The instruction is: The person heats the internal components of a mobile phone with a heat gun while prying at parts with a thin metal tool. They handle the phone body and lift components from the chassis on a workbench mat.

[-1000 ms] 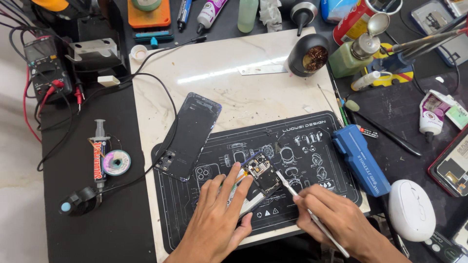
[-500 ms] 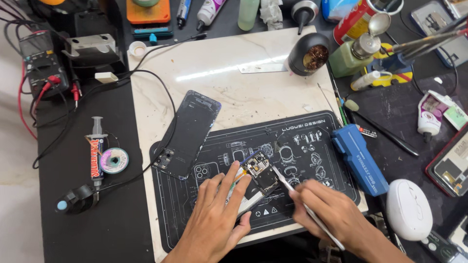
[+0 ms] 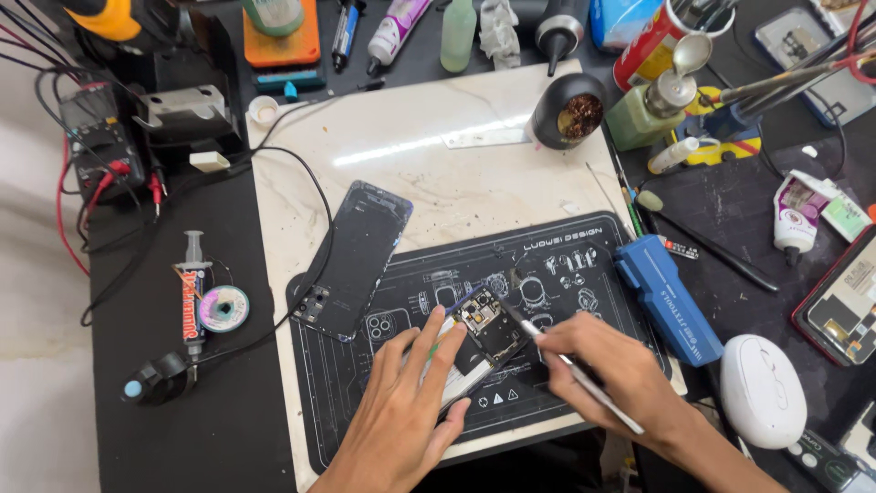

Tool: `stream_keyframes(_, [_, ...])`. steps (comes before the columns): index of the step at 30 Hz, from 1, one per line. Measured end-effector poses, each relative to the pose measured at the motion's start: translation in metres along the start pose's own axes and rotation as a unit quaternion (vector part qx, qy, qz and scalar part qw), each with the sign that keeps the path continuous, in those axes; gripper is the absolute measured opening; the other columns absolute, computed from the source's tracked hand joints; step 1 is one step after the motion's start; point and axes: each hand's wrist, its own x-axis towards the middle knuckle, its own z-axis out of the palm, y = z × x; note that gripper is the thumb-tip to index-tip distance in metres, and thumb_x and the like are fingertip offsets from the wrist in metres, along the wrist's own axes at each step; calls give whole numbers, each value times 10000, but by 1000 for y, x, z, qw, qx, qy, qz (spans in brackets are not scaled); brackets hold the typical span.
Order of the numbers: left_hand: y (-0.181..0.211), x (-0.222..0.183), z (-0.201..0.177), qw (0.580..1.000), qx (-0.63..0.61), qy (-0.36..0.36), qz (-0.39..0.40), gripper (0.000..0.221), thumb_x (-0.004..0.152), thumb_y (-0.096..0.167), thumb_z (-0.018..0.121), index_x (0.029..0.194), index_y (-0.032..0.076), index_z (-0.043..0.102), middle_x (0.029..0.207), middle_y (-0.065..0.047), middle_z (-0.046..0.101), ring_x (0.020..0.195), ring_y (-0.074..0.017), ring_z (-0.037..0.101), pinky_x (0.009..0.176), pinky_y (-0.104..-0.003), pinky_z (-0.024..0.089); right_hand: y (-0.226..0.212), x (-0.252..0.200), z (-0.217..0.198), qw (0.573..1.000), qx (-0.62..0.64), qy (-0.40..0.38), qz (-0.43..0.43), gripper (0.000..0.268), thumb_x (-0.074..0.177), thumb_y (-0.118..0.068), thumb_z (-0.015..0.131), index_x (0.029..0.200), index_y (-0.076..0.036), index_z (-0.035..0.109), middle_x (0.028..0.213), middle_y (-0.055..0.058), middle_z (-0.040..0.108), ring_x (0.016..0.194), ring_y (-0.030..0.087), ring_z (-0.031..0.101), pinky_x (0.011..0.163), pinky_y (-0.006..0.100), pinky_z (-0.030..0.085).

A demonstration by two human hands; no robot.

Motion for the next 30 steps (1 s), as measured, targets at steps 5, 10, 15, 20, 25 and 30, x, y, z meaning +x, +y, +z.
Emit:
stream_keyframes(5, [0,-13,-5,993,102,55,-10,974,758,427,803,1483,-37,348,1409,-404,361,1308,-551,388,1054,-638,322,5,2,-9,991,-118,57,35,252,856,-3,724,1084,-35,621,1018,90,683,886,258,695,758,346,559])
stream_keyframes(10, [-4,-25,0,984,176,-3,-38,947,793,452,798,1500,-17,376,1277,-364,494,1199,-492,475,1014,-603,312,13,4,-12,968,-242,-2,67,587,741,47,658,1316,-61,612,1283,110,643,1119,322,593,959,433,480])
stream_keyframes(15, [3,-20,-11,985,166,21,-49,934,713,371,823,1455,-20,414,1191,-287,544,1169,-430,512,1060,-634,290,14,4,-19,964,-262,-24,48,652,689,52,650,1330,-58,599,1298,115,633,1116,317,587,954,439,468])
stream_keyframes(20, [4,-14,-24,986,164,10,10,848,747,317,791,1453,18,429,1274,-258,530,1225,-411,494,1095,-598,276,8,1,-19,981,-139,34,128,317,875,-80,686,1191,-69,668,1086,92,673,926,247,658,818,374,529])
stream_keyframes(25, [1,-5,-41,985,158,-52,41,788,814,275,750,1477,25,408,1396,-232,481,1395,-428,392,1144,-647,193,19,-6,-16,910,247,61,328,283,1000,-19,661,1273,10,728,929,150,626,785,205,558,670,377,431])
stream_keyframes(30, [11,11,-35,995,94,-29,12,907,795,445,787,1478,-7,395,1449,-298,393,1360,-469,340,1111,-610,245,38,-13,-22,761,549,119,323,373,906,-54,607,1266,24,663,1049,139,713,984,191,692,904,301,571])
